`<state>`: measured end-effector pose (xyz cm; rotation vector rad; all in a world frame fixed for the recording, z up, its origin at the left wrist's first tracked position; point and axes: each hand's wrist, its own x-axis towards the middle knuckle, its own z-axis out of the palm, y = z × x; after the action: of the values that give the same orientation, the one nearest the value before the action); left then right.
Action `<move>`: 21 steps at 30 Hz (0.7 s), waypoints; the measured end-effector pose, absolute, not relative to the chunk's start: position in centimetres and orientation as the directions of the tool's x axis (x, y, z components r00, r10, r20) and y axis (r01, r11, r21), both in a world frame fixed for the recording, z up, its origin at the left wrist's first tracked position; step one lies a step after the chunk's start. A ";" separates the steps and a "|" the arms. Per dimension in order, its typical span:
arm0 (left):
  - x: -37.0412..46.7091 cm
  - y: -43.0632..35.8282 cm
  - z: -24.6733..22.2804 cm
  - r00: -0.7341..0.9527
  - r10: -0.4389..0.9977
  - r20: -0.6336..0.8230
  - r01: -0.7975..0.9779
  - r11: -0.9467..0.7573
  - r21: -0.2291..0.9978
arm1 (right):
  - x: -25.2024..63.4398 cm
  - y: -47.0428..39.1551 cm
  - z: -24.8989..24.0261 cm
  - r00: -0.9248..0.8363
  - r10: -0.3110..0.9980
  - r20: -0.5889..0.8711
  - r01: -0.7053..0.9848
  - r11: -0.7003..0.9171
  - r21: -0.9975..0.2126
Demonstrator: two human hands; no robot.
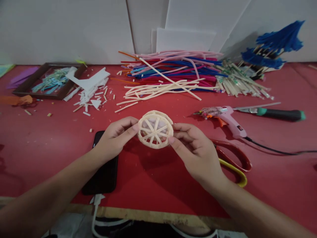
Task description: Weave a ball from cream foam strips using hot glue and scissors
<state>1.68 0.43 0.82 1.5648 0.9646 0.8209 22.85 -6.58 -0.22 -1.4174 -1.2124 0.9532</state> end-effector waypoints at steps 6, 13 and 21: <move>1.6 0.3 1.0 0.433 0.901 0.025 0.261 -0.152 0.953 | 23.1 -6.3 -1.0 0.189 0.976 -0.105 -0.098 -0.087 -0.991; 2.0 0.4 1.4 0.477 0.871 -0.120 0.219 0.014 0.976 | 22.9 -5.7 -0.2 0.163 0.950 -0.268 -0.266 -0.219 -0.939; 1.8 0.6 1.1 0.516 0.829 -0.217 0.253 0.095 0.963 | 23.3 -5.2 -0.3 0.077 0.912 -0.402 -0.254 -0.372 -0.893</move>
<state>1.83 0.60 1.13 1.4570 0.9960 0.5533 23.34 -5.20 -0.34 -1.3638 -0.7206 1.4956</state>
